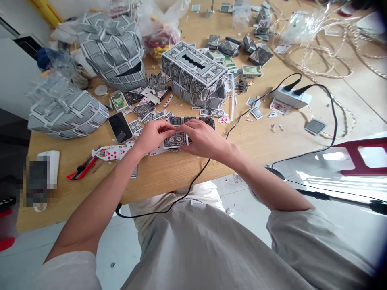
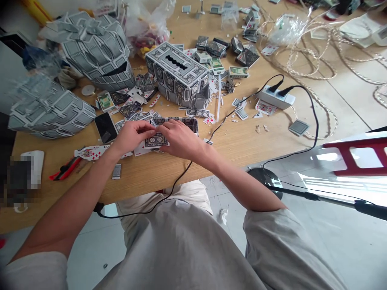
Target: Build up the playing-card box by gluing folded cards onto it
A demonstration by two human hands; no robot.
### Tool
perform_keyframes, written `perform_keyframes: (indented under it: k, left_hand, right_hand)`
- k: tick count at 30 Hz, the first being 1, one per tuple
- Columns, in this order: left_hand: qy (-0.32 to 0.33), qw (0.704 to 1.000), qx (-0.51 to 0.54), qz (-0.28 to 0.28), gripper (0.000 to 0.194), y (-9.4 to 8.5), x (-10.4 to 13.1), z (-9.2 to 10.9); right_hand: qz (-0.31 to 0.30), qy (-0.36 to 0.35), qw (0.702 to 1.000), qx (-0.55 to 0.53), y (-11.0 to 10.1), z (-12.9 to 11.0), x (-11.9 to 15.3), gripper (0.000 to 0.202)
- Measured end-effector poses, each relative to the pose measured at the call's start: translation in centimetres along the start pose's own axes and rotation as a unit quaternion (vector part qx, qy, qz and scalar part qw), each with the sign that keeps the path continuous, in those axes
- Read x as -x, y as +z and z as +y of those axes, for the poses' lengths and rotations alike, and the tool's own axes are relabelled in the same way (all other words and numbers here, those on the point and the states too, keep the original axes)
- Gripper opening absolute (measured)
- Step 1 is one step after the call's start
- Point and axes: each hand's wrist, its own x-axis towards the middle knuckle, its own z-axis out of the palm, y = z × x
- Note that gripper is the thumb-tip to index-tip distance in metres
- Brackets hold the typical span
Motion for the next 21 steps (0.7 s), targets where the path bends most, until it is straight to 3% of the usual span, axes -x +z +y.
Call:
perform_keyframes:
  k: [7, 11, 16, 21]
  left_hand:
    - [-0.010, 0.995, -0.043, 0.084, 0.024, -1.3, 0.7, -0.8]
    - [-0.079, 0.994, -0.033, 0.066, 0.024, -1.5, 2.0, -1.9]
    - [-0.122, 0.991, -0.040, 0.044, 0.028, -0.4, 3.8, -2.1]
    - [-0.103, 0.987, 0.000, 0.122, 0.015, 1.8, 6.1, -1.5]
  right_hand:
    - [0.030, 0.023, 0.999, -0.026, 1.1, 0.4, 0.7, 0.034]
    - [0.026, 0.008, 0.999, -0.040, 1.5, 0.4, 0.8, 0.033]
    - [0.024, 0.008, 0.999, -0.044, 1.7, 0.7, 1.0, 0.035]
    - [0.025, 0.018, 0.998, -0.052, 1.7, 0.6, 1.2, 0.036]
